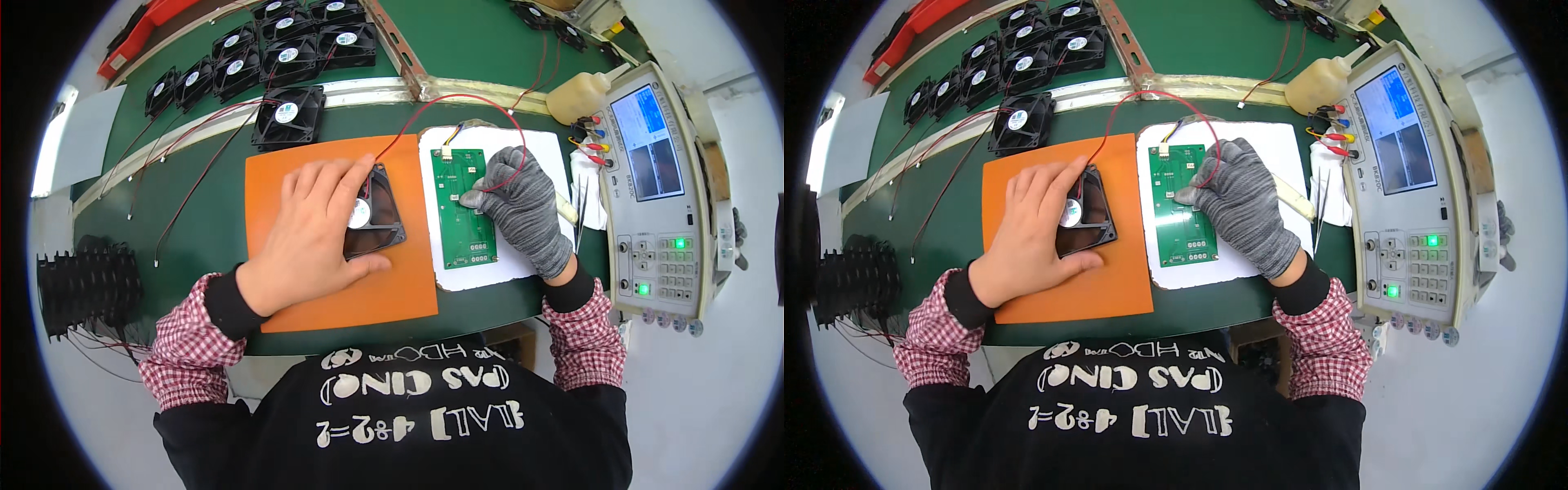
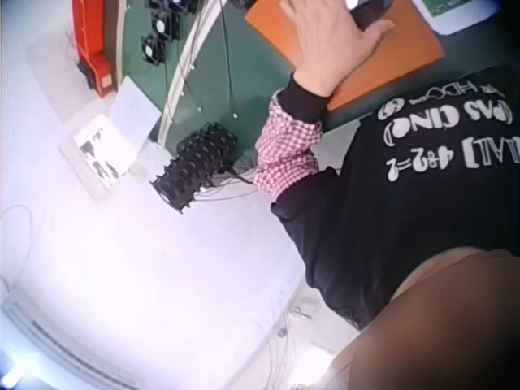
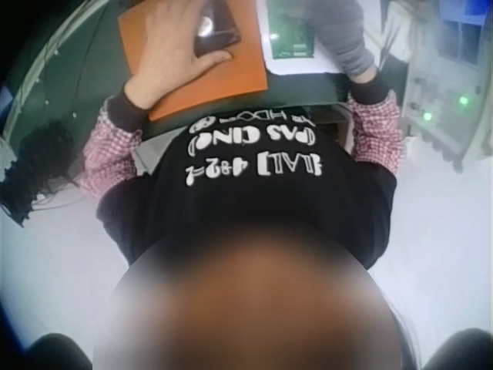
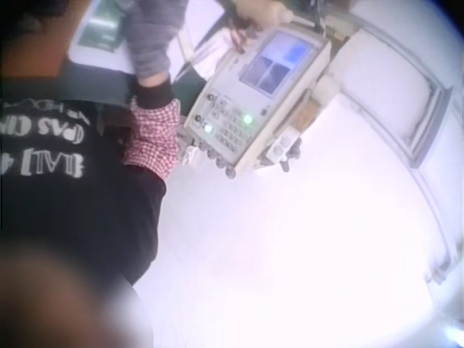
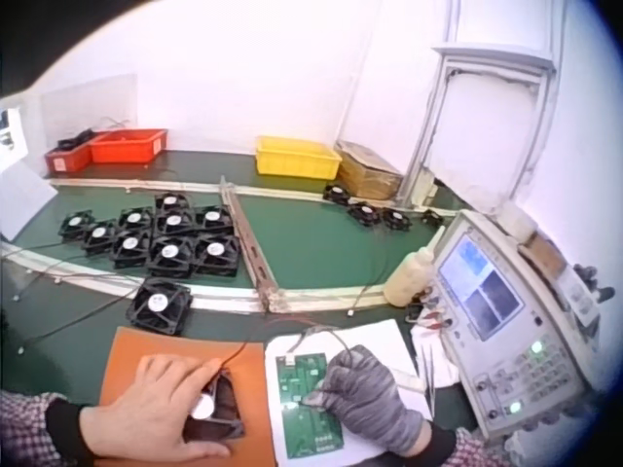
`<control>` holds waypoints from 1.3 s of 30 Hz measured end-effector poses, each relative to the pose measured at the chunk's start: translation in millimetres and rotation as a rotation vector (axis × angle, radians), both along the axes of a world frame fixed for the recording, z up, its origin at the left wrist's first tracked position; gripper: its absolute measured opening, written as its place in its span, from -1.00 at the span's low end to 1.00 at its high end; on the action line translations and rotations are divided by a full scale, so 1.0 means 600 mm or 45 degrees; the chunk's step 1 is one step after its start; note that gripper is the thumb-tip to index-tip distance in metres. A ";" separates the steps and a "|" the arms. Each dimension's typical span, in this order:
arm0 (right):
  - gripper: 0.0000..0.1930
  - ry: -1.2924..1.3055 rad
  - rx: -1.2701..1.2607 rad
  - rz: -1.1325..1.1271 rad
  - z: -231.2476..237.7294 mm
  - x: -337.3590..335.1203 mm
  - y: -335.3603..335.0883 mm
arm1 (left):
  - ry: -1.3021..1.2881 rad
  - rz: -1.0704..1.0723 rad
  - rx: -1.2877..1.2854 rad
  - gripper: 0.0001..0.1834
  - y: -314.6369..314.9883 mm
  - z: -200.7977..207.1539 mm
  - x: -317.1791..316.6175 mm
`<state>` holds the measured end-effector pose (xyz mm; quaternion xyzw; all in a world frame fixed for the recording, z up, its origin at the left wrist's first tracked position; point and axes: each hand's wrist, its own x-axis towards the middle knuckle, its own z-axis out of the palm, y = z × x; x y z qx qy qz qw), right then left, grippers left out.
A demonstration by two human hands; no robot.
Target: The person repeatedly picks up small black cooling fans from a tray and connects them to a green circuit board using red and black wires. After each connection, the fan spins briefly before being disconnected and placed back on the tray. The process is repeated for multiple fans throughout the clip.
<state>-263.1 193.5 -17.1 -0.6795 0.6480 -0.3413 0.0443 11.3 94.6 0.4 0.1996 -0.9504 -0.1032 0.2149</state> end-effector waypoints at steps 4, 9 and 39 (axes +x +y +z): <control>-0.71 -0.076 -0.039 0.070 -0.007 -0.002 -0.003 | 0.158 -0.135 -0.118 0.04 -0.001 0.018 0.007; -0.72 0.050 -0.049 0.133 0.007 -0.007 -0.004 | 0.335 -0.616 0.183 0.07 0.032 0.111 0.069; -0.67 -0.006 -0.627 0.107 0.006 -0.001 0.005 | 0.121 0.271 -0.673 -0.84 -0.149 0.032 0.009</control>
